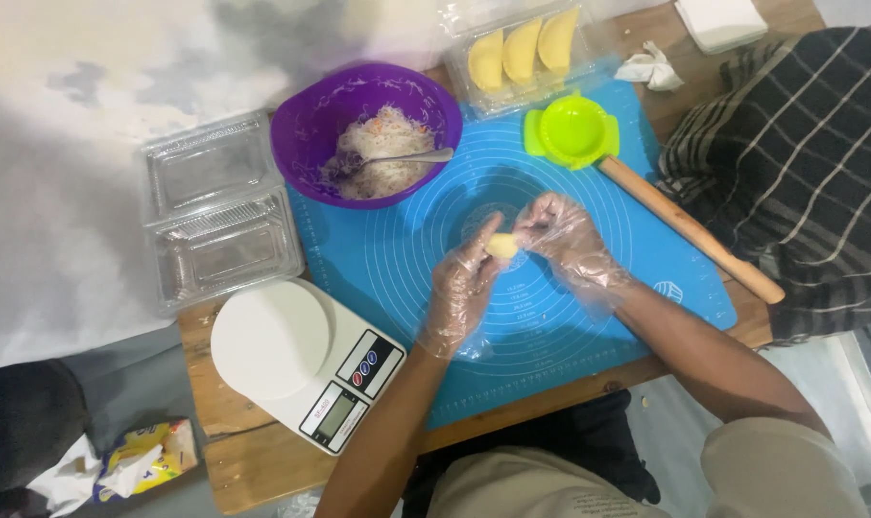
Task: Rolling out small portions of dough into flat circles using a rolling pin on a silicone mat.
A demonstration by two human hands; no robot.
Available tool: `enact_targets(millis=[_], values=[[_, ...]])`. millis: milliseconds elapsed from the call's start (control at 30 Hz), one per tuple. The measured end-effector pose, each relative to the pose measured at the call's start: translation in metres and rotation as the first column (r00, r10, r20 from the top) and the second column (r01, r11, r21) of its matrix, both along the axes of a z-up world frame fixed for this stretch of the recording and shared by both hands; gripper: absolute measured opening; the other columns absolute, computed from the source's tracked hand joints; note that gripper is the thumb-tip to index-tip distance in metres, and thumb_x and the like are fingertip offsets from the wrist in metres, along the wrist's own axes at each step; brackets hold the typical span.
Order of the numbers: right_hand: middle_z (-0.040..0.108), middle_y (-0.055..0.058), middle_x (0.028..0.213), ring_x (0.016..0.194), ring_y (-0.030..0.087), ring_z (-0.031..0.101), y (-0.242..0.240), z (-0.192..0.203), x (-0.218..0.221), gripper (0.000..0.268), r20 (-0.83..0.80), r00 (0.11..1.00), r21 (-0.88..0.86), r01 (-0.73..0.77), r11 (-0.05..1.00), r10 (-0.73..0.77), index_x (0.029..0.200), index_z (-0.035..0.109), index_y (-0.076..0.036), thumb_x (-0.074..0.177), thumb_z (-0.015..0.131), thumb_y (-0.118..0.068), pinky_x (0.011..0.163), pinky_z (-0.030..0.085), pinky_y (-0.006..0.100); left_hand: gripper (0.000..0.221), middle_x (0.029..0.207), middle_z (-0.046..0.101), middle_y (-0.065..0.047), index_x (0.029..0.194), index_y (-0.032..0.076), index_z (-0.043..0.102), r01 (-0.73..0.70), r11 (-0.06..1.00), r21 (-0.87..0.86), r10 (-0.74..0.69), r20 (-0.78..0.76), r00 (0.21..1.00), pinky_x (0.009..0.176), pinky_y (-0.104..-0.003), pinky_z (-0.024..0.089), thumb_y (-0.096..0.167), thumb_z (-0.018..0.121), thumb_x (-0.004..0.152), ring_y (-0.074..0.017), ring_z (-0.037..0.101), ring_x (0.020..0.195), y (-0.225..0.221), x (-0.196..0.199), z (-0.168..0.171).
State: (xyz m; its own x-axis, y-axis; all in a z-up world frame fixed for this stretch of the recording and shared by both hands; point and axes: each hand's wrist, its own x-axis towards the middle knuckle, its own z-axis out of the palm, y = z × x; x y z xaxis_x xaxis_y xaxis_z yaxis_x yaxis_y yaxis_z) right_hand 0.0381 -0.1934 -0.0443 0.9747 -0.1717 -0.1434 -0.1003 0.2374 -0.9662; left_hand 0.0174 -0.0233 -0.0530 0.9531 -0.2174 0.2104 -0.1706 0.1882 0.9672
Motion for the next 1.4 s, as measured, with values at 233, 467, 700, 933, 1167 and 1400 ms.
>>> enact_targets(millis=[233, 467, 700, 933, 1167, 1400], values=[[0.073, 0.009, 0.087, 0.079, 0.012, 0.071, 0.02, 0.034, -0.002, 0.032, -0.028, 0.998, -0.088, 0.05, 0.995, -0.053, 0.092, 0.064, -0.007, 0.076, 0.091, -0.002, 0.071, 0.062, 0.025, 0.058, 0.111, 0.073, -0.013, 0.14, 0.009, 0.061, -0.055, 0.966, 0.254, 0.028, 0.106, 0.994, 0.088, -0.028, 0.063, 0.005, 0.078, 0.085, -0.0213, 0.074, 0.1, 0.014, 0.01, 0.026], [0.075, 0.012, 0.098, 0.09, 0.013, 0.068, 0.015, 0.049, -0.003, 0.013, 0.271, 0.962, -0.188, 0.011, 0.982, 0.041, 0.101, 0.075, -0.003, 0.088, 0.077, 0.001, 0.08, 0.059, 0.031, 0.056, 0.12, 0.071, -0.021, 0.139, 0.003, 0.059, -0.024, 0.997, 0.078, 0.029, -0.06, 0.998, 0.094, -0.039, 0.061, -0.005, 0.073, 0.086, -0.0249, 0.07, 0.106, 0.005, 0.008, 0.032], [0.077, 0.011, 0.1, 0.093, 0.021, 0.073, 0.014, 0.047, -0.002, 0.016, 0.438, 0.875, -0.439, 0.007, 0.899, 0.207, 0.107, 0.08, -0.005, 0.091, 0.076, -0.008, 0.078, 0.06, 0.032, 0.055, 0.132, 0.065, -0.022, 0.146, 0.003, 0.052, -0.062, 0.995, 0.08, 0.073, -0.137, 0.988, 0.104, -0.045, 0.053, -0.008, 0.063, 0.093, -0.0306, 0.064, 0.119, 0.012, 0.015, 0.058], [0.076, 0.009, 0.104, 0.086, 0.016, 0.068, 0.01, 0.054, -0.007, 0.023, 0.383, 0.884, -0.469, -0.066, 0.88, 0.27, 0.111, 0.08, -0.009, 0.089, 0.077, -0.003, 0.072, 0.058, 0.03, 0.061, 0.133, 0.063, -0.022, 0.155, 0.007, 0.04, 0.042, 0.998, 0.036, -0.041, -0.032, 0.999, 0.101, -0.043, 0.058, -0.006, 0.056, 0.097, -0.0342, 0.062, 0.121, 0.019, 0.01, 0.051], [0.073, 0.008, 0.105, 0.09, 0.011, 0.064, 0.011, 0.048, -0.013, 0.026, 0.324, 0.928, -0.311, -0.078, 0.947, 0.183, 0.11, 0.079, -0.008, 0.085, 0.082, -0.003, 0.078, 0.059, 0.03, 0.058, 0.127, 0.066, -0.026, 0.149, -0.001, 0.044, 0.039, 0.99, 0.134, -0.066, 0.201, 0.977, 0.092, -0.038, 0.062, -0.012, 0.058, 0.094, -0.0315, 0.068, 0.113, 0.018, 0.01, 0.02], [0.074, 0.017, 0.101, 0.093, 0.019, 0.073, -0.002, 0.024, -0.01, 0.021, 0.255, 0.949, -0.107, -0.164, 0.981, 0.186, 0.102, 0.075, 0.005, 0.082, 0.081, 0.007, 0.08, 0.063, 0.034, 0.06, 0.134, 0.065, -0.02, 0.147, 0.007, 0.051, -0.014, 0.964, 0.265, -0.043, 0.206, 0.978, 0.098, -0.039, 0.059, -0.01, 0.065, 0.091, -0.0304, 0.066, 0.118, 0.018, 0.011, -0.002]])
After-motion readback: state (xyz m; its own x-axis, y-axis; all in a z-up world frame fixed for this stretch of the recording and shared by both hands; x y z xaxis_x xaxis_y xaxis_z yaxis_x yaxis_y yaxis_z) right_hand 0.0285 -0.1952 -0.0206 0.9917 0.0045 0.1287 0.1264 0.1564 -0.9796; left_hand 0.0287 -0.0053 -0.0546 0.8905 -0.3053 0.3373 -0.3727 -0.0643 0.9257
